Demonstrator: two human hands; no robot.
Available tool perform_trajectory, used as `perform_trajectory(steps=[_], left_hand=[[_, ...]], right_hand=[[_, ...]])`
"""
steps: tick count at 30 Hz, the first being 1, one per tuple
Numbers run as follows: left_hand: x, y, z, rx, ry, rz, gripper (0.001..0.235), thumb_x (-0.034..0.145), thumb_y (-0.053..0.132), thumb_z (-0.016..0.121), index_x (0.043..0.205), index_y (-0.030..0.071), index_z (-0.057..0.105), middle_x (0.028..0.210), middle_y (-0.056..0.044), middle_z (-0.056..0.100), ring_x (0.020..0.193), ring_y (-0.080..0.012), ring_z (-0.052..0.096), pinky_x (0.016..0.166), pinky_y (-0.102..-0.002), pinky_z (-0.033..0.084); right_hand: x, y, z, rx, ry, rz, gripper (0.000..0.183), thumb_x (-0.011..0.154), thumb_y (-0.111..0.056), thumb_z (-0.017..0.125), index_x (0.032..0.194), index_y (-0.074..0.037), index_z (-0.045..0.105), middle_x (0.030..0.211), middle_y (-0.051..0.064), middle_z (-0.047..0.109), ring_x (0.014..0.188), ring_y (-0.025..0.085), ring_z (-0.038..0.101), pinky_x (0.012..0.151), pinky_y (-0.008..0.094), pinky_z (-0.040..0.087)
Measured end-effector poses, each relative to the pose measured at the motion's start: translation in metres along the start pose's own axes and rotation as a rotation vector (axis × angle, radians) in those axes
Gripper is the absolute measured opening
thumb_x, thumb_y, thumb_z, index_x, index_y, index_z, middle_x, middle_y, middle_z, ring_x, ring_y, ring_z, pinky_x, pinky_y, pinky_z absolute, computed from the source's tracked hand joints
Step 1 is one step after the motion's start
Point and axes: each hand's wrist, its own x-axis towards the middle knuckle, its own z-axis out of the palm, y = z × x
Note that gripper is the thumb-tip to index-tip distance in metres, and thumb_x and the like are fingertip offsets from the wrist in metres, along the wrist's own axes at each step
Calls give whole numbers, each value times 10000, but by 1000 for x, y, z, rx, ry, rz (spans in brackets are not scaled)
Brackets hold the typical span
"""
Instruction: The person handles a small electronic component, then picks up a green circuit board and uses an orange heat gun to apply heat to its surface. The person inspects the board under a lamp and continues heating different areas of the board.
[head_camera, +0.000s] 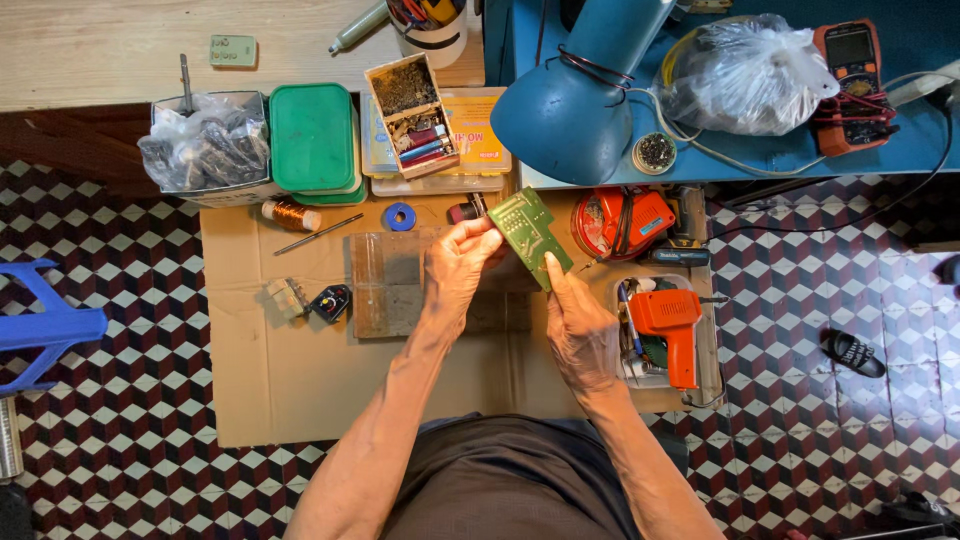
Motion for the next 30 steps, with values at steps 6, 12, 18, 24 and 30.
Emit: perform_trajectory(steps=[6,12,18,24,30], left_hand=[[4,-33,-36,-52,86,-82,307,947,142,702,1200,-31,681,1060,-96,753,942,-170,718,886,-329,583],[-7,-51,-59,-179,22,-107,407,962,176,643,1319,-19,635,1216,-97,712,1089,-169,692,988,-320,556],[-9,-52,-57,-197,38,-82,415,952,175,669,1313,-27,627,1242,-105,699,1116,-170,690,1006,-329,568],[-24,-21,-34,77,48,125,344,959,134,703,1274,0,679,1075,-98,770,934,-165,720,859,-315,594],[-69,27,21,504,-78,534,330,947,94,727,1274,108,682,1057,-71,787,992,-145,783,855,-280,645]], right_hand=[[-7,4,24,119,-98,22,554,934,-86,675,1463,-31,519,1313,219,620,1106,370,664,903,418,559],[-17,3,44,154,-204,169,529,957,-227,706,1439,-63,564,1287,195,657,1157,366,648,961,418,520],[-20,4,45,136,-218,94,549,926,-234,734,1410,-29,573,1259,203,661,1166,354,637,983,425,516],[-15,-4,20,506,-84,589,795,915,-273,732,1559,-36,331,1496,203,509,1298,274,607,1007,393,545],[12,-7,1,330,-84,249,1030,800,-98,815,1597,10,171,1521,246,481,1391,352,526,1087,418,500]])
